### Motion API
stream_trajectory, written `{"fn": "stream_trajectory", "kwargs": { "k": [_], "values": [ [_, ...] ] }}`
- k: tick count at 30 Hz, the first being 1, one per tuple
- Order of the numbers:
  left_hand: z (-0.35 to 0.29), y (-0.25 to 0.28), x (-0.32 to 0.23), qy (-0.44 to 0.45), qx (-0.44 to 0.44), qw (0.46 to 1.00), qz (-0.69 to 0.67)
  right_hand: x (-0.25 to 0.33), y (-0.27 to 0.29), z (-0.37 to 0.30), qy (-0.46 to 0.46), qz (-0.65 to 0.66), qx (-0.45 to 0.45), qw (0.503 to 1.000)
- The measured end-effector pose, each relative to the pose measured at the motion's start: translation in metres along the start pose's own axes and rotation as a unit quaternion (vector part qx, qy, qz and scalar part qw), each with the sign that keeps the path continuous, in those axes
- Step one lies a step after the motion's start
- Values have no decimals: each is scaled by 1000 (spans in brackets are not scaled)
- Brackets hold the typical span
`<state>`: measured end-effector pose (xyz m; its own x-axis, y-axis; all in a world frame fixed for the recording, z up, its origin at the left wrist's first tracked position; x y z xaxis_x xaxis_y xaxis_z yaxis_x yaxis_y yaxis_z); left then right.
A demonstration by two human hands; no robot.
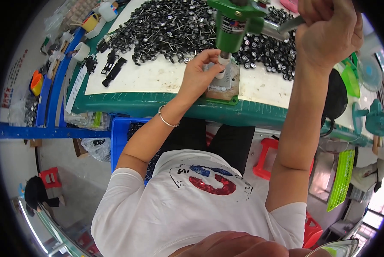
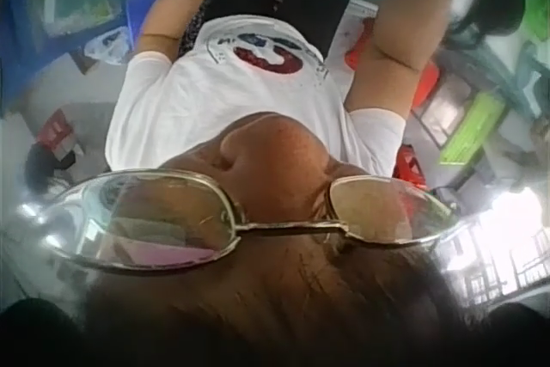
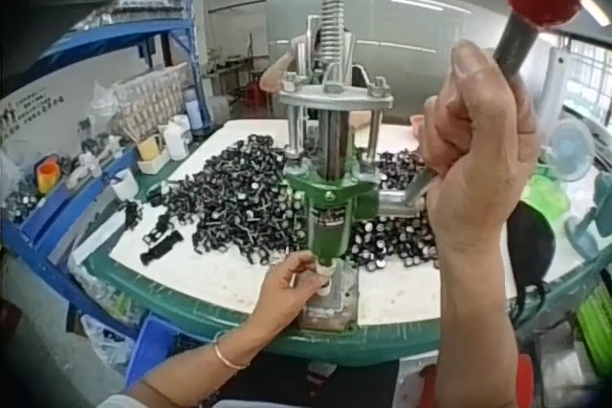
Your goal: The person assembles toy car wheel axles by placing wheel parts and axle components onto a press jig and operating a manual press machine by hand.
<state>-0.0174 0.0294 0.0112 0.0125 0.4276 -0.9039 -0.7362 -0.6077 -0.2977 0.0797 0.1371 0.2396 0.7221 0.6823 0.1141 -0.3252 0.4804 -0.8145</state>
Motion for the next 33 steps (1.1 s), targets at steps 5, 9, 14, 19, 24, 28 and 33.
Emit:
{"fn": "stream_trajectory", "kwargs": {
  "k": [5, 9, 14, 19, 24, 28, 33],
  "values": [
    [0, 10, 6, 3, -32, 999, -33, 14, -2, 40, 131, -638, -10, 759],
    [7, 31, 11, 78, -146, 947, -274, 14, 68, 98, -443, -124, -68, 885],
    [5, 97, 14, 96, -151, 970, -166, 24, 76, 103, -273, -378, -82, 881],
    [5, 100, 5, 83, -94, 965, 229, 13, 43, 53, -15, -665, -166, 728],
    [12, 98, 5, 30, -72, 871, 486, 60, 94, 37, -15, -674, -166, 719],
    [12, 102, 6, -53, -55, 853, 517, 89, 157, -6, -62, -756, -105, 643],
    [13, 97, 6, -38, -39, 904, 424, 96, 226, -70, -102, -905, -50, 410]
  ]
}}
Point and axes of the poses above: each hand's wrist, its own z-axis towards the middle knuckle, its own y-axis out of the back of the hand, x = y × z, the point moved 5 cm from there along z, towards the middle knuckle, and after that the axes turned 15 degrees about -z, right-handed, at the moved point
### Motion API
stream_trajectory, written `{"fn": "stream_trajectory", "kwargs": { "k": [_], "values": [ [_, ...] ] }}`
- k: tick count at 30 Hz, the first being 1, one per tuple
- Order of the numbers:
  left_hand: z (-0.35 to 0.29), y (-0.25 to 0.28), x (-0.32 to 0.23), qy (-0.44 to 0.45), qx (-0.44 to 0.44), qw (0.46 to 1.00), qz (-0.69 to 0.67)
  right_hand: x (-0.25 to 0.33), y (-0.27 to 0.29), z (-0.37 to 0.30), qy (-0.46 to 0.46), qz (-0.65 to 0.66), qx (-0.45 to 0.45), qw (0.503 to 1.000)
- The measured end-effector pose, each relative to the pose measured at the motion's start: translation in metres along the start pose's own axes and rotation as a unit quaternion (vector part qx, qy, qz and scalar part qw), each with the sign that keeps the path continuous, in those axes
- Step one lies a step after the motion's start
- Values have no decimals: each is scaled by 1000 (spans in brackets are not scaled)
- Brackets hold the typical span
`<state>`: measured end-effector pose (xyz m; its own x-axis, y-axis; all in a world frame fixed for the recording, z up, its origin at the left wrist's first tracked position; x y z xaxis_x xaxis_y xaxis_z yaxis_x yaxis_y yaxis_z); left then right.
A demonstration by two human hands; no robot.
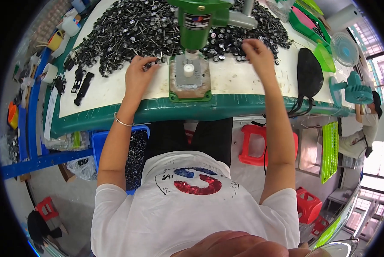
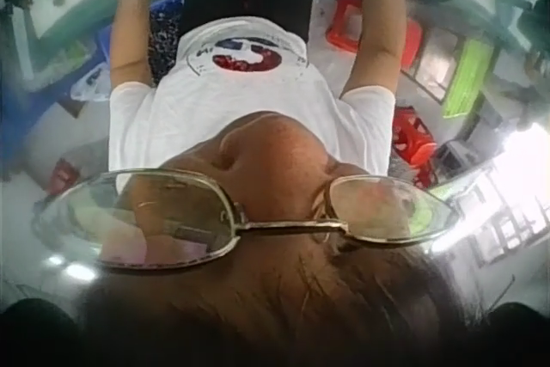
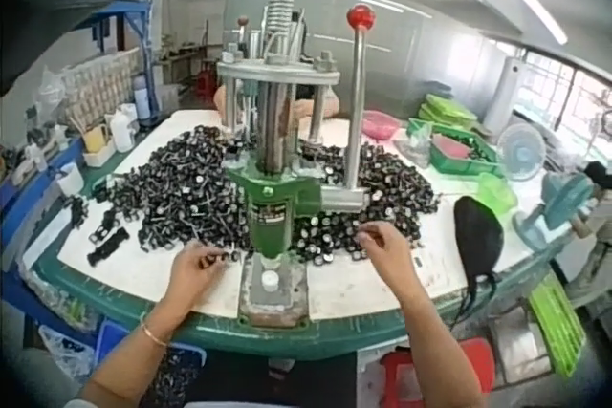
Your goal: The person assembles toy car wheel axles by placing wheel parts and axle components onto a press jig and operating a manual press machine by hand.
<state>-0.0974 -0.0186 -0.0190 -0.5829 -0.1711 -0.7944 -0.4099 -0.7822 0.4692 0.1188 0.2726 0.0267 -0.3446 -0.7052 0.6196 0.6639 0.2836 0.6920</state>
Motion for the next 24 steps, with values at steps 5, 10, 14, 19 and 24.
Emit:
{"fn": "stream_trajectory", "kwargs": {
  "k": [5, 10, 14, 19, 24],
  "values": [
    [6, 0, -16, -77, -93, 983, -135, -13, -25, -38, 62, -248, -8, 967],
    [5, -14, 3, 155, -66, 896, -411, -7, -25, -40, 107, -253, -60, 960],
    [-3, -21, 7, 201, -50, 827, -522, 14, -27, -40, 41, -56, -34, 997],
    [-14, -26, -9, 210, -15, 814, -541, 82, -57, -52, -7, 232, 151, 961],
    [-23, -23, -27, 211, -8, 837, -505, 103, -84, -60, 47, 148, 106, 982]
  ]
}}
Point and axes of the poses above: each hand's wrist, its own z-axis towards the middle knuckle, its own y-axis out of the back of the hand, x = y × z, the point moved 5 cm from there along z, towards the middle knuckle, and after that the axes turned 15 degrees about -z, right-handed, at the moved point
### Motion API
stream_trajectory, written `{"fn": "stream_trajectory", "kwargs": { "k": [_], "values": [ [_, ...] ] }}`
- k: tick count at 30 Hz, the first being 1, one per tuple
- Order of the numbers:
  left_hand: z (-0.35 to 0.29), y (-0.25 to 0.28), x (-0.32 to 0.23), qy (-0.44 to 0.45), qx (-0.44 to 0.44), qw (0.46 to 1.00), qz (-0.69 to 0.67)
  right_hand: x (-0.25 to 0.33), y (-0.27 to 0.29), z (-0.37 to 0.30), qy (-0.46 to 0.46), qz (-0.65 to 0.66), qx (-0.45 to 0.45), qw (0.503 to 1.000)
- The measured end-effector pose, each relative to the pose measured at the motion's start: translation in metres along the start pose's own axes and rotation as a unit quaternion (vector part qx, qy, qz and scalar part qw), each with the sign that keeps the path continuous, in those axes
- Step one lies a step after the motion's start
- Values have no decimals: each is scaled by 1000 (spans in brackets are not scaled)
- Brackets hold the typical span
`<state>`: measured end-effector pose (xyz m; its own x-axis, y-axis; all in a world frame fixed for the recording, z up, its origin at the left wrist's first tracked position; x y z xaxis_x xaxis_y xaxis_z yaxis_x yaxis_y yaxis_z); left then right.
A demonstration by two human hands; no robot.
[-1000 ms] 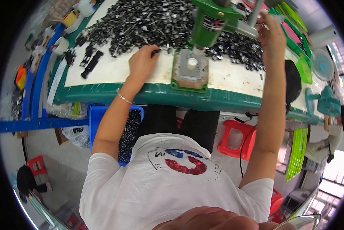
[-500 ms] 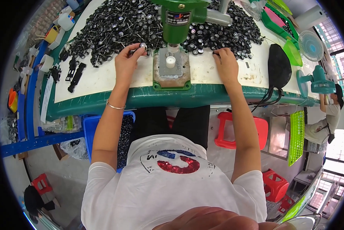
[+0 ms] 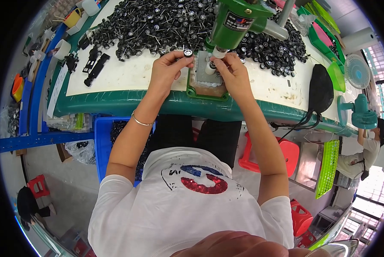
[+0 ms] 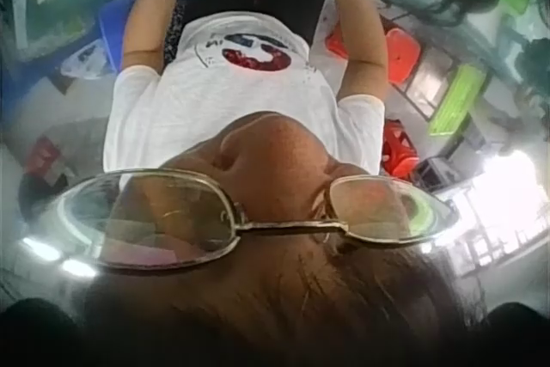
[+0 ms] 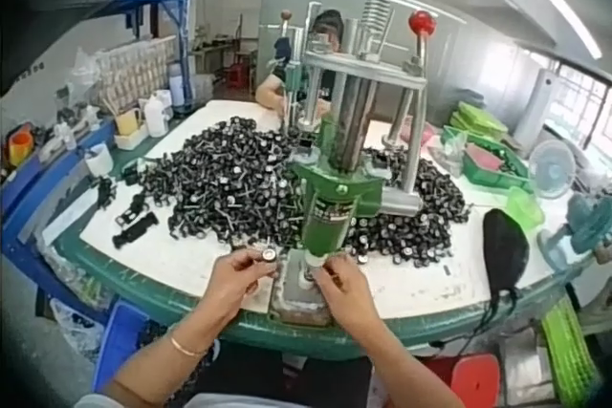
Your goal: The person assembles toy car wheel axles by placing wheel parts and axle components onto a press jig and operating a manual press machine by hand.
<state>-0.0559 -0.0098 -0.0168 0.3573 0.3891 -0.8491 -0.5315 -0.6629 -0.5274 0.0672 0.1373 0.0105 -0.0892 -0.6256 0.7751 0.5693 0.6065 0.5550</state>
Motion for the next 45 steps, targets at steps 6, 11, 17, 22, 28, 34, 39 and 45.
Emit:
{"fn": "stream_trajectory", "kwargs": {
  "k": [6, 11, 17, 22, 28, 34, 39, 45],
  "values": [
    [-3, -8, 0, -28, 17, 998, 53, 17, -3, -8, 114, -165, -80, 976],
    [2, -25, -8, -101, 105, 985, 97, -5, 1, 1, 27, 4, 20, 999],
    [3, -50, -12, -104, 148, 971, 154, -23, 42, 14, -55, 110, -11, 992],
    [4, -58, -12, -83, 144, 977, 133, -7, 116, 53, -74, 235, -129, 960],
    [7, -62, -7, -86, 144, 982, 85, 103, 166, 125, 8, 306, -137, 942],
    [2, -67, -22, -91, 143, 971, 167, 126, 151, 188, -242, 710, 291, 594],
    [4, -63, -15, -119, 156, 967, 161, 148, 177, 141, 40, 245, -211, 945],
    [7, -59, -8, -129, 165, 967, 143, 184, 158, 90, 172, 242, -260, 919]
  ]
}}
Point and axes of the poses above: each hand's wrist, its own z-axis towards the middle knuckle, its own y-axis out of the back of the hand, x = y × z, the point moved 5 cm from there along z, towards the middle knuckle, and after that the axes turned 15 degrees about -z, right-handed, at the moved point
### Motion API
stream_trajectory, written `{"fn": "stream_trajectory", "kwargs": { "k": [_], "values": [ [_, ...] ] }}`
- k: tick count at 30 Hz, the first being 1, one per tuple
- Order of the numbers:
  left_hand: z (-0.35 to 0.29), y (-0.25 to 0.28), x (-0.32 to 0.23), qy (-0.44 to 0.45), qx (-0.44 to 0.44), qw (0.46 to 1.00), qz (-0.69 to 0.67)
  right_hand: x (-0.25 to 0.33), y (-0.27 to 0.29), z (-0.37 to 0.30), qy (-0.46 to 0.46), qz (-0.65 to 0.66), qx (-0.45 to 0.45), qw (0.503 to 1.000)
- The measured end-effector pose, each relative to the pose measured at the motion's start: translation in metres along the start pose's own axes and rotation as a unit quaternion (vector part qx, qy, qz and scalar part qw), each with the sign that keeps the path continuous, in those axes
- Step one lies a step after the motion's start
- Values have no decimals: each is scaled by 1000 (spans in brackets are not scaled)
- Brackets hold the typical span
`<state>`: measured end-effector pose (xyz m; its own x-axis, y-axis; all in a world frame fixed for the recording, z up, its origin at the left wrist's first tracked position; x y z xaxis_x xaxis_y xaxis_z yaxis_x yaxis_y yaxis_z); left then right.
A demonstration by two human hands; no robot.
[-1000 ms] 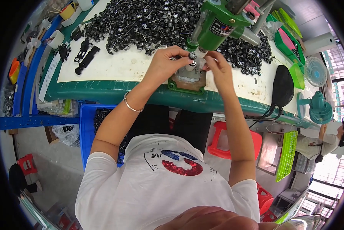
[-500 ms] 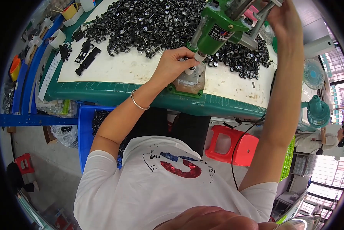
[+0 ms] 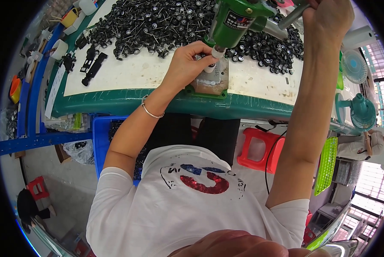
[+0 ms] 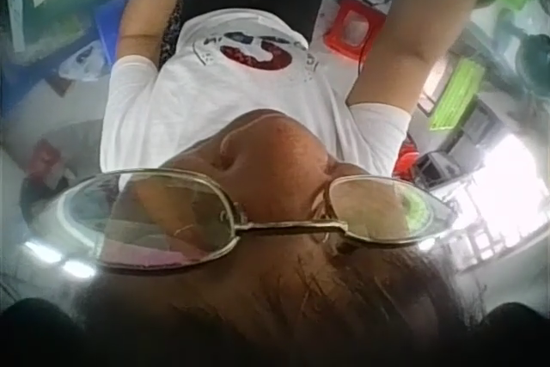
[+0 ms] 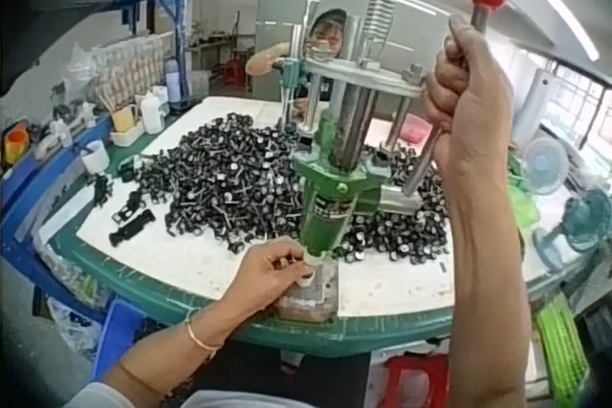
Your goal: The person assembles toy car wheel axles by placing wheel parts and axle components onto a press jig and operating a manual press machine by hand.
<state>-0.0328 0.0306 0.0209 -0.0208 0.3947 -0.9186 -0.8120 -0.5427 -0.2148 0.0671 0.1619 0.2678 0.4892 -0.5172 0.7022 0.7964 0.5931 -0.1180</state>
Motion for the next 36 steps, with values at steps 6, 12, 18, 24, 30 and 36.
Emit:
{"fn": "stream_trajectory", "kwargs": {
  "k": [6, 12, 18, 24, 30, 36],
  "values": [
    [0, -2, -2, 10, 4, 1000, 26, -6, 2, 4, 9, 9, 26, 1000],
    [0, -1, 3, 24, 5, 1000, 11, 14, 17, -26, 186, -31, 27, 982],
    [-4, -2, 1, -26, -34, 998, 38, 24, 17, -53, 206, -31, -1, 978],
    [-7, -4, -1, 7, -68, 997, -23, 14, 21, -48, 179, 13, -41, 983],
    [-11, -4, 1, 23, -81, 996, -36, 12, 10, -24, 72, -6, -27, 997],
    [-9, 13, 10, 74, -105, 974, -184, -44, -14, 21, -171, 11, 25, 985]
  ]
}}
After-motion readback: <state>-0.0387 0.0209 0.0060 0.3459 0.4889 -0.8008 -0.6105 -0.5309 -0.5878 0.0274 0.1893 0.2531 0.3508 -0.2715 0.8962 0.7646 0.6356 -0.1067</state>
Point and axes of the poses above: each hand's wrist, its own z-axis towards the middle knuckle, its own y-axis out of the back of the hand, x = y × z, the point moved 5 cm from there along z, towards the middle knuckle, and after that the axes turned 15 degrees about -z, right-handed, at the moved point
